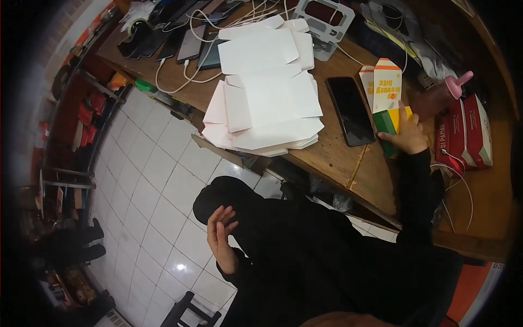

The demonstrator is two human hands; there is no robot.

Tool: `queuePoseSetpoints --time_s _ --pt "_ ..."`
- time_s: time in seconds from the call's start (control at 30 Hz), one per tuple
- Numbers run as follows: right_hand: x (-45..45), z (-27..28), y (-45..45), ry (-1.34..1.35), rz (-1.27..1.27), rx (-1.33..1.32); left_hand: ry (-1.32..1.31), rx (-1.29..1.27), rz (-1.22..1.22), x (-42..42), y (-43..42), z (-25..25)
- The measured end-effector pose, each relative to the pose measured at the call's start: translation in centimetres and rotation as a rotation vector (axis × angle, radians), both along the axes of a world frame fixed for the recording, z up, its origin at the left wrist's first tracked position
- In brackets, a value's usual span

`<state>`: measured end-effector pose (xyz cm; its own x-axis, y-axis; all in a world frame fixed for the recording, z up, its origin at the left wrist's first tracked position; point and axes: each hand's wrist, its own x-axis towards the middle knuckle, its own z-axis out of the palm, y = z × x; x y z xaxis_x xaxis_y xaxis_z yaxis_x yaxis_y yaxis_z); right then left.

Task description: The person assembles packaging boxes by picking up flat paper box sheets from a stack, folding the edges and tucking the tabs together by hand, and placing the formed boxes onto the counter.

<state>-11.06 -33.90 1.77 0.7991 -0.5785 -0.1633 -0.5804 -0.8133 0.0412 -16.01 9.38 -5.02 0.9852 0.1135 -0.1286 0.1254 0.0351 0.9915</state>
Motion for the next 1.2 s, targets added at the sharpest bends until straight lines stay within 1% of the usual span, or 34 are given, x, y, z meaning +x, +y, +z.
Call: queuePoseSetpoints --time_s 0.07,0.1,0.13,0.17,0.2,0.23,0.3,0.33,0.4,0.43,0.47,0.53,0.57,0.6,0.67,0.7,0.73,0.77,0.8,0.87,0.93,0.97,1.03,1.07,1.1,1.13,1.17,1.2 --pt "0.3 0.4 1.4 0.035 -0.048 -0.040 0.014 0.024 -0.021 0.2 -0.2 0.1" --pt "0.2 0.1 1.3 -0.031 -0.019 -0.045 0.004 0.016 -0.022 0.4 -0.3 0.1" --pt "0.1 -1.1 0.4 -0.031 -0.020 -0.046 -0.014 0.002 -0.018 0.5 -0.4 0.2" --pt "-0.1 -3.1 -1.3 -0.224 0.172 -0.154 -0.016 0.000 -0.015 0.6 -0.6 0.3" --pt "0.0 -3.3 -1.6 -0.418 0.368 -0.261 -0.026 -0.002 -0.025 0.6 -0.7 0.4" --pt "0.4 -2.9 -2.0 -0.426 0.379 -0.266 -0.038 -0.007 -0.031 0.7 -0.9 0.5" --pt "0.4 -2.6 -2.4 -0.367 0.436 -0.124 -0.035 -0.010 -0.036 0.4 -1.1 0.6" --pt "1.1 -2.1 -2.6 -0.372 0.443 -0.125 -0.035 -0.013 -0.049 0.3 -1.1 0.6" --pt "4.0 0.2 -1.1 -0.137 0.194 0.159 -0.033 -0.021 -0.046 -0.2 -0.8 0.3" --pt "5.3 0.2 -0.9 -0.082 0.189 0.073 -0.025 -0.026 -0.049 -0.5 -0.6 0.2" --pt "6.4 -0.1 -1.8 -0.086 0.199 0.072 -0.029 -0.027 -0.039 -0.9 -0.3 0.2" --pt "8.1 -0.2 -2.8 -0.024 0.442 0.099 -0.021 0.007 0.009 -1.6 0.5 0.2" --pt "8.5 -0.5 -2.8 -0.008 0.375 0.130 -0.020 0.008 0.022 -1.9 0.8 0.0" --pt "8.5 -0.1 -2.6 -0.006 0.388 0.130 -0.024 -0.010 0.061 -2.2 1.2 -0.3" --pt "8.7 0.5 -2.3 0.092 0.493 0.131 -0.036 -0.030 0.118 -2.4 1.4 -0.4" --pt "8.0 0.0 -1.8 0.007 0.477 0.083 -0.033 -0.021 0.110 -2.3 1.1 -0.4" --pt "7.3 -0.1 -1.5 0.008 0.498 0.079 -0.029 -0.014 0.104 -2.2 0.9 -0.4" --pt "6.6 -0.2 -1.2 -0.154 0.451 0.111 -0.033 -0.028 0.073 -2.1 1.0 -0.3" --pt "6.0 -0.3 -1.1 -0.316 0.404 0.147 -0.033 -0.031 0.098 -2.1 1.0 -0.2" --pt "5.5 -1.9 -3.0 -0.803 0.670 -0.174 -0.060 -0.026 0.053 -2.1 1.3 0.0" --pt "2.6 3.2 3.1 -0.943 0.662 -0.273 -0.068 -0.049 0.082 -2.2 2.1 -0.1" --pt "2.1 3.5 4.9 -0.940 0.675 -0.262 -0.069 -0.068 0.117 -2.3 2.4 -0.4" --pt "1.0 3.7 8.0 -1.063 0.670 0.069 -0.061 -0.130 0.171 -2.5 2.9 -0.9" --pt "0.6 3.8 11.6 -0.919 0.701 0.218 -0.052 -0.128 0.175 -2.6 2.9 -1.1" --pt "1.3 2.9 13.1 -0.812 0.883 0.305 -0.059 -0.142 0.183 -2.7 3.0 -1.3" --pt "2.0 2.3 15.0 -0.748 0.990 0.366 -0.072 -0.159 0.193 -2.7 3.0 -1.4" --pt "2.9 1.1 16.4 -0.694 1.041 0.432 -0.072 -0.159 0.203 -3.1 3.0 -1.3" --pt "3.6 0.4 17.5 -0.662 1.067 0.397 -0.073 -0.159 0.197 -3.4 3.1 -1.2"
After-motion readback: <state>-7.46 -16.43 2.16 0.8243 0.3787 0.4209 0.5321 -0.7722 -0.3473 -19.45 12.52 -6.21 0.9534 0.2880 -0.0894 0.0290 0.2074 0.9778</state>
